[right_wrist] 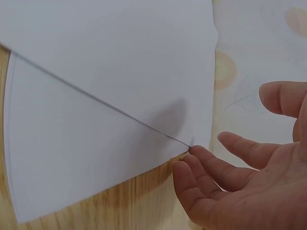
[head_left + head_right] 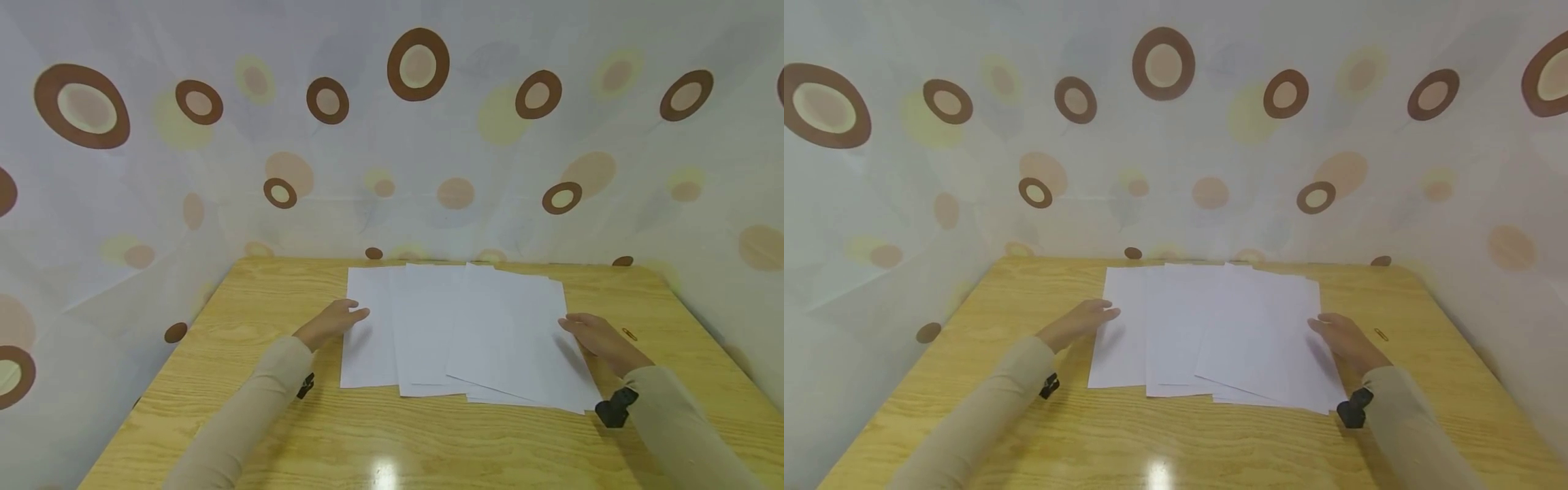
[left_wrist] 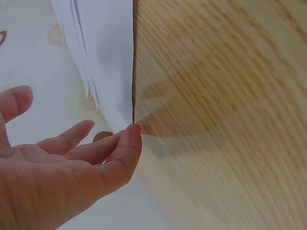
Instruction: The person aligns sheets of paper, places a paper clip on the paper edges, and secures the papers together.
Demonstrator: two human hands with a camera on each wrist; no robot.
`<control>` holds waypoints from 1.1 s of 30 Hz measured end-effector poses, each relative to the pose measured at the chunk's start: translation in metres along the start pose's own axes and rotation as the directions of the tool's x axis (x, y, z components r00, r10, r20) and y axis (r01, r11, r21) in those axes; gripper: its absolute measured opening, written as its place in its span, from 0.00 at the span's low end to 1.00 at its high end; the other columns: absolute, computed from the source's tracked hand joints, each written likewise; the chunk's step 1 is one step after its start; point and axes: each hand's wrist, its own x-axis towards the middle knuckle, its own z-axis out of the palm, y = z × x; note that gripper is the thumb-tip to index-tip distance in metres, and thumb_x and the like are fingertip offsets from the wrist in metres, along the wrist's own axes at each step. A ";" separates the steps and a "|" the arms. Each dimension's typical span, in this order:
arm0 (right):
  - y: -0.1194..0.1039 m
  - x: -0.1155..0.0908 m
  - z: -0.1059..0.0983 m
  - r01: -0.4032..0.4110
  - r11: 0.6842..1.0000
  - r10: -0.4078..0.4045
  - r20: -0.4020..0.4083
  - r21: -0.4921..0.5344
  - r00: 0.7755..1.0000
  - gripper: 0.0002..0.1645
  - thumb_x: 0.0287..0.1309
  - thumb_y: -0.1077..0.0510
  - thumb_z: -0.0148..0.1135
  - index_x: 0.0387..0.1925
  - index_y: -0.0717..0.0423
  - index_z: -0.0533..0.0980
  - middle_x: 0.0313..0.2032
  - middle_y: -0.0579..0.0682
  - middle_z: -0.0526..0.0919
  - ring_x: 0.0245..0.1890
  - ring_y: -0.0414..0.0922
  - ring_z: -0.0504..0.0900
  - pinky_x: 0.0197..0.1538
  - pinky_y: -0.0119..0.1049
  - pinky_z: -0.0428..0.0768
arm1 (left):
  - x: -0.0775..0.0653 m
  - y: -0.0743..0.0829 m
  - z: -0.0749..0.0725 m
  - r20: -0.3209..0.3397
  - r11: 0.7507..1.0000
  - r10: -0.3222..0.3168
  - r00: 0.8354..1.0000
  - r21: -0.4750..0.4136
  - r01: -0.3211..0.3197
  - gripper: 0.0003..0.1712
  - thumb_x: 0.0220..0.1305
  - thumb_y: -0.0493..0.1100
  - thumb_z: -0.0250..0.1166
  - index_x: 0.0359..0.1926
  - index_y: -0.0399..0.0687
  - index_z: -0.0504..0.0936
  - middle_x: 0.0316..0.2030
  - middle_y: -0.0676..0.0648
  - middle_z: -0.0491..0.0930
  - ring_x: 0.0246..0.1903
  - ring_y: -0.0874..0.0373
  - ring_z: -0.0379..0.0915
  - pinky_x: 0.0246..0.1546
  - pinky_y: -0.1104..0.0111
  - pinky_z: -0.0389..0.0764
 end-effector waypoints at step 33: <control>-0.007 -0.001 0.006 -0.064 0.998 0.065 -0.039 0.026 0.997 0.50 0.70 0.36 0.39 0.70 0.74 0.42 0.68 0.77 0.44 0.67 0.71 0.51 0.64 0.62 0.61 | 0.003 0.006 0.014 -0.018 1.000 0.002 1.000 -0.022 -0.002 0.35 0.71 0.53 0.53 0.69 0.37 0.60 0.69 0.32 0.57 0.66 0.37 0.57 0.62 0.47 0.65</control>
